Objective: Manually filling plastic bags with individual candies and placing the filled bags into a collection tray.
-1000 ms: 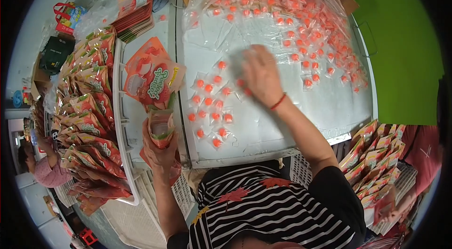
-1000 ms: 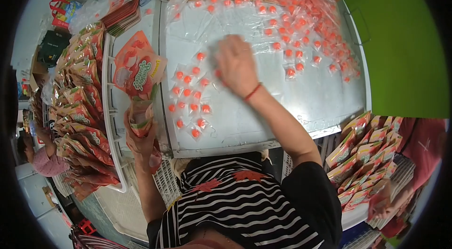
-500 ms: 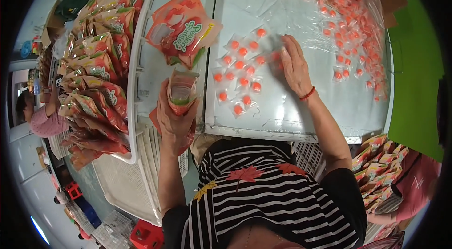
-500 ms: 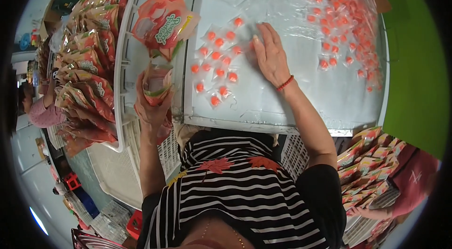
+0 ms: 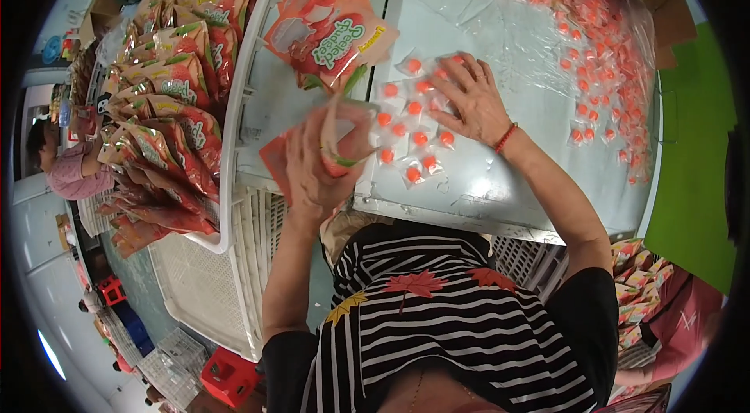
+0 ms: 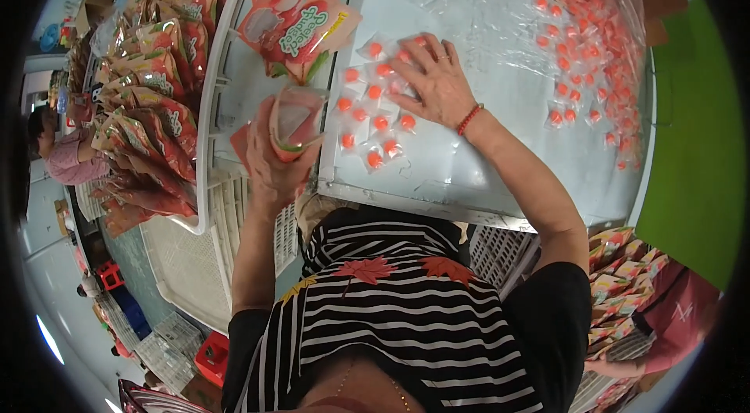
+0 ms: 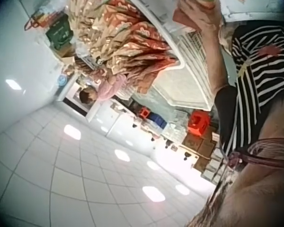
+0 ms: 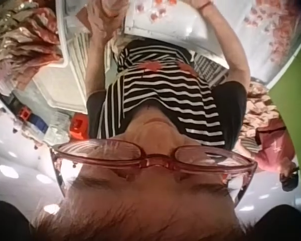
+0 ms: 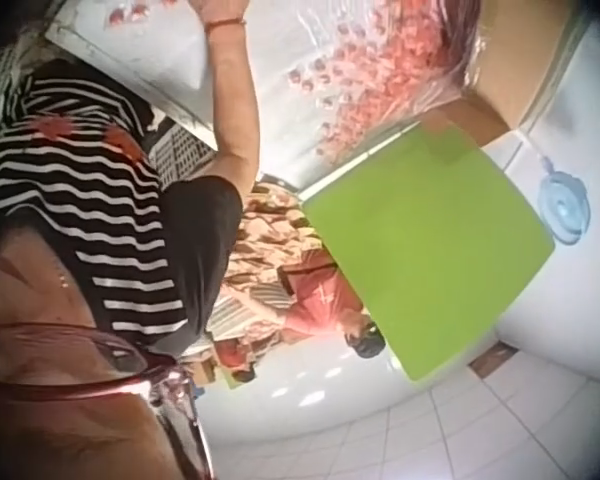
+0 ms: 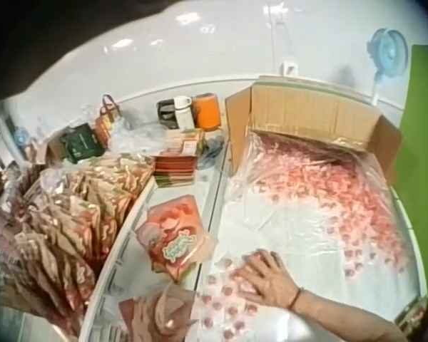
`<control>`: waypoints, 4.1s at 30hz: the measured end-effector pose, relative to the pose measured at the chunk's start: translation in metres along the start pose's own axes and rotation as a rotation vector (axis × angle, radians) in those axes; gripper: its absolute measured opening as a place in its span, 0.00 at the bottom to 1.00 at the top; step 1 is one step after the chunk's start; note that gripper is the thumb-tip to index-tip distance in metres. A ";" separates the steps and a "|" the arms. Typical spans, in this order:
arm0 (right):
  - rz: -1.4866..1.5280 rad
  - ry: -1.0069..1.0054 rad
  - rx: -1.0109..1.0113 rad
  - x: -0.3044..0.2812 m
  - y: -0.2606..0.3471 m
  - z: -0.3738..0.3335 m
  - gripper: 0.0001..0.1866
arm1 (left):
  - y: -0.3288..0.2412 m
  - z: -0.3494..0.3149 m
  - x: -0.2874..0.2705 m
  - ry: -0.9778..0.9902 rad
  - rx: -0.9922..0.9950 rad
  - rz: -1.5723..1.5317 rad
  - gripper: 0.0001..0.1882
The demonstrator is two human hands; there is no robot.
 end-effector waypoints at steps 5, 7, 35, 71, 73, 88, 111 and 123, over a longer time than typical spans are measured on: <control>-0.004 -0.086 -0.001 -0.002 0.008 -0.009 0.21 | -0.005 0.033 0.024 0.022 0.194 0.097 0.48; 0.121 -0.023 0.063 0.007 0.002 -0.015 0.19 | -0.004 0.038 0.031 -0.011 0.218 -0.002 0.50; 1.296 -0.139 0.326 -0.085 0.031 0.034 0.10 | -0.011 0.057 0.041 0.124 0.029 -0.234 0.51; 0.078 -0.141 -0.046 0.021 0.079 -0.006 0.11 | 0.014 0.015 0.012 -0.224 -0.078 -0.526 0.54; 0.185 -0.184 0.010 0.016 0.066 -0.002 0.09 | 0.003 0.029 0.009 -0.007 -0.008 -0.310 0.53; 1.753 -0.649 0.208 -0.055 0.078 0.055 0.14 | -0.014 0.045 0.037 -0.107 0.122 -0.022 0.51; 0.295 -0.335 0.305 -0.004 0.001 -0.011 0.24 | 0.029 0.012 0.008 -0.289 -0.099 -0.376 0.57; 0.043 -0.098 0.157 0.026 0.082 0.039 0.33 | 0.034 0.000 0.007 -0.301 -0.082 -0.289 0.57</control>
Point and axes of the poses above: each hand's wrist, its own z-axis towards the middle knuckle, its own x-axis out of the palm, y = z × x, the point moved 3 cm from there along z, towards the middle knuckle, and after that the axes turned 14 degrees about y, right-handed, at the moved point
